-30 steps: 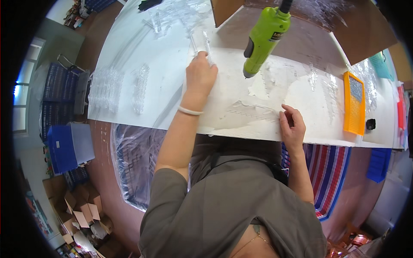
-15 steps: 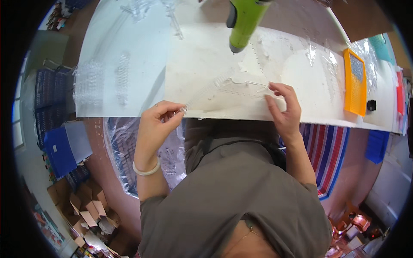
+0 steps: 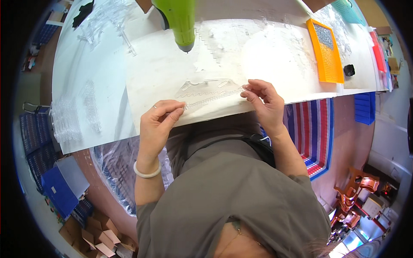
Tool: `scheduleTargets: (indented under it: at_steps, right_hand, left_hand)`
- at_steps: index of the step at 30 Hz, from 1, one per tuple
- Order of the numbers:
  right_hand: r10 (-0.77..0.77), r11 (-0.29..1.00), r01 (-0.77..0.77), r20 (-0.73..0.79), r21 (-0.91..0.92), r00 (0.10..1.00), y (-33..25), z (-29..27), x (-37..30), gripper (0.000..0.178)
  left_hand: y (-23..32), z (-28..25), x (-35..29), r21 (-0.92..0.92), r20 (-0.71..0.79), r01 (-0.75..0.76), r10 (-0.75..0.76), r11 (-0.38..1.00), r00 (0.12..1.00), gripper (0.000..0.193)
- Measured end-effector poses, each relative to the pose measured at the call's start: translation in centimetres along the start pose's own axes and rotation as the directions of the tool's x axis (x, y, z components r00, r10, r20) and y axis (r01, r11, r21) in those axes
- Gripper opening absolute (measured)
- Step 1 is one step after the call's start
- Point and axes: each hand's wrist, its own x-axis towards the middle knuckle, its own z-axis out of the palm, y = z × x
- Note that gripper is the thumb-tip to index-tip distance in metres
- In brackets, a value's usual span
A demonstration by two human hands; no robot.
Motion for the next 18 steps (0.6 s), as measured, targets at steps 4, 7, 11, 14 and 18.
scheduleTargets:
  at_steps: [4,7,11,14,18]
  right_hand:
    - [-0.201,0.916,0.220,0.090,-0.336,0.975,0.1,0.2,0.4,0.017]
    - [-0.300,0.843,0.330,0.138,-0.425,0.944,0.4,0.7,0.9,0.016]
    - [-0.369,0.739,0.385,0.146,-0.553,0.918,0.8,1.2,1.6,0.017]
    - [-0.375,0.689,0.399,0.173,-0.605,0.911,0.7,1.4,1.8,0.015]
    - [-0.367,0.698,0.386,0.162,-0.603,0.916,0.8,1.7,2.2,0.014]
  left_hand:
    - [-0.5,0.8,1.0,0.359,-0.064,-0.256,0.297,0.897,0.953,0.017]
    - [-1.2,0.6,2.2,0.571,-0.066,-0.362,0.481,0.736,0.874,0.017]
    - [-2.1,0.8,3.8,0.589,-0.060,-0.344,0.464,0.732,0.884,0.015]
    - [-2.3,0.7,4.1,0.597,-0.080,-0.307,0.436,0.741,0.896,0.014]
    - [-2.2,0.5,4.5,0.580,-0.062,-0.319,0.431,0.749,0.900,0.014]
